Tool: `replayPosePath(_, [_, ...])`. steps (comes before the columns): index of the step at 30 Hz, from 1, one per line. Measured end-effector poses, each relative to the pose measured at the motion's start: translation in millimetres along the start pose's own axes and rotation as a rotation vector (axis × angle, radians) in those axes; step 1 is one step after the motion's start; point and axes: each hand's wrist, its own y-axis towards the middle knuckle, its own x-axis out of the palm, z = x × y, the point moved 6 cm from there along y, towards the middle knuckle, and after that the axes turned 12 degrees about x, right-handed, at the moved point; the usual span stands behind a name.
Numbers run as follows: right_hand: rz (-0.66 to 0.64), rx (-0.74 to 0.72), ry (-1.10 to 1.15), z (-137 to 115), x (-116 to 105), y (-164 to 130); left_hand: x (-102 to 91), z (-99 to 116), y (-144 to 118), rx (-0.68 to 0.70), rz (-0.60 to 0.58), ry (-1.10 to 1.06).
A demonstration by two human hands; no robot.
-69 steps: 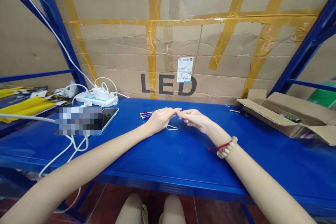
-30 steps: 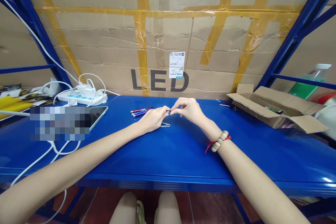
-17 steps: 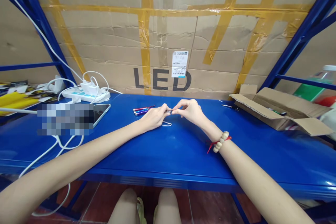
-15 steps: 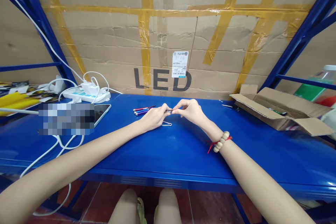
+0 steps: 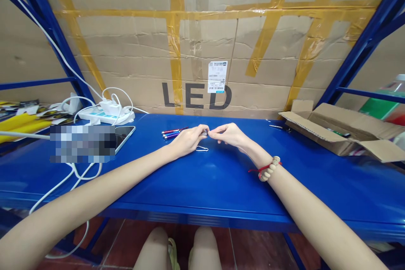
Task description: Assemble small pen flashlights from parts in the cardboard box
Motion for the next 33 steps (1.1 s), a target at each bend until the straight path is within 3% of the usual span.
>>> replayPosePath(7, [-0.001,0.054,0.040,5,2,1,-0.3,-4,1,-0.060,-0.015,0.002])
replayPosePath(14, [0.097,-0.215,0.013,-16,2,1,0.3,-15,0,-0.252,-0.053,-0.027])
replayPosePath(17, [0.201,-0.221,0.027,-18,-12,2,-5.3,-16,0,-0.303,-0.038,-0.033])
replayPosePath(21, [0.499,-0.149,-0.144,-13,-43,-5,-13.8,-12,3,-0.299,-0.035,-0.081])
replayPosePath(25, [0.481,-0.063,-0.398,-6,-40,-5,-16.0,-10,4,-0.318,-0.048,-0.173])
replayPosePath(29, [0.515,-0.092,-0.416,-12,-42,-3,-14.1,-15,2,-0.356,-0.052,-0.237])
replayPosePath(33, [0.705,0.003,-0.380,-9,-88,0,-8.9,-21,-1,-0.382,-0.058,-0.270])
